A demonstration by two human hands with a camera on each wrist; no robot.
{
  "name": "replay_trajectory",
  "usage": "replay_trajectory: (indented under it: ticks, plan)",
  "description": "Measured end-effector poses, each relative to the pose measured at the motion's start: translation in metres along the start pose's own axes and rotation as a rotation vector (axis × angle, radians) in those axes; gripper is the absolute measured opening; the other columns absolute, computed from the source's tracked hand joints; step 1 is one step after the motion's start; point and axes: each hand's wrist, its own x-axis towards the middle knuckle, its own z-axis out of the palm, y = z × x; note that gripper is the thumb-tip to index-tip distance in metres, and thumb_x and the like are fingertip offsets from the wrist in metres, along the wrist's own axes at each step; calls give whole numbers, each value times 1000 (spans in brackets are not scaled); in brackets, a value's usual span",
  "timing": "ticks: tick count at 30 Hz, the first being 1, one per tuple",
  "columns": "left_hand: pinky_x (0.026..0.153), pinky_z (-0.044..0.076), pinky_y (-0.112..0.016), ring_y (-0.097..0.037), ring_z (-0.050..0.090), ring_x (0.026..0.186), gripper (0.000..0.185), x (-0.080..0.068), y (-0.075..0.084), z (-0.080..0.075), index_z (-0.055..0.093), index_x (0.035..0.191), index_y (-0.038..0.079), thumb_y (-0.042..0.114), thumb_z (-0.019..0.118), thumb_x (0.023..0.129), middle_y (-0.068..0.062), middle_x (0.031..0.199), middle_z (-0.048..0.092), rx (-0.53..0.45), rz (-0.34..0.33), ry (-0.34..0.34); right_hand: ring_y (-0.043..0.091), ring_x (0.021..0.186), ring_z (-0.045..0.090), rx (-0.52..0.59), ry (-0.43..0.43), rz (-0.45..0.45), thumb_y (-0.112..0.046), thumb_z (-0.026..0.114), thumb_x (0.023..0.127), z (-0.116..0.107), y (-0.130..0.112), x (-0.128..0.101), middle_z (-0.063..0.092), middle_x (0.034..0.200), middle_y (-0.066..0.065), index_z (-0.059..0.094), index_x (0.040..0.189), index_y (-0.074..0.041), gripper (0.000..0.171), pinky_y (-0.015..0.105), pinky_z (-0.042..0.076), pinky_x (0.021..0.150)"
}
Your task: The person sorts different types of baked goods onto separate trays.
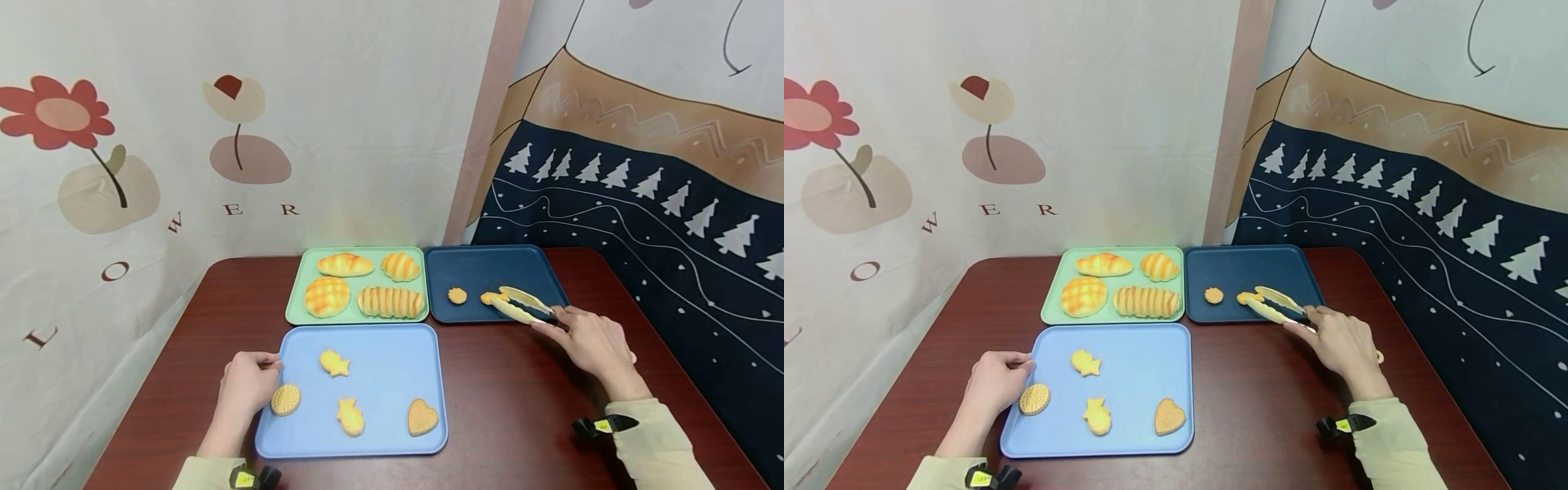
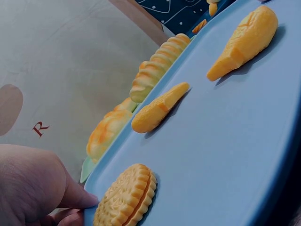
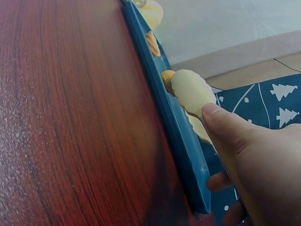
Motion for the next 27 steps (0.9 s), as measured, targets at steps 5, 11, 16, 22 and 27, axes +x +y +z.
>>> replay_trajectory:
  ticks: [5,11,16,22,27]
  plan:
    - [73,54,-53,-40,68,103,29,-1,1,0,78,119,-4,15,67,99,-28,120,72,8,5,8,20,63,49,3,-19,4,-62,60,102,0,0,-1,72,111,20,71,133,-1,69,34,40,52]
    - [70,54,-50,-40,68,102,29,-2,2,-1,78,119,-4,15,67,99,-28,119,73,4,4,9,20,62,49,-12,-28,16,-66,61,100,0,1,-2,70,101,14,71,130,-3,70,35,40,52]
    - [65,53,-44,-37,68,98,29,-1,2,-1,78,119,-4,15,68,99,-27,119,73,-2,2,7,21,64,53,-37,-27,36,-73,58,97,-1,1,-3,68,102,16,67,133,0,82,36,42,52]
    - [64,52,-42,-35,68,96,29,-2,3,-1,78,119,-3,15,68,99,-27,119,73,-3,-8,3,26,67,60,-25,-12,60,-77,55,96,2,-5,-10,66,123,32,62,140,5,93,40,49,54]
    - [65,52,-43,-36,68,96,29,-3,2,-1,78,119,-3,16,68,99,-27,118,73,2,-10,3,19,56,51,13,7,75,-77,56,95,4,-17,-17,66,116,27,60,140,4,92,35,43,48]
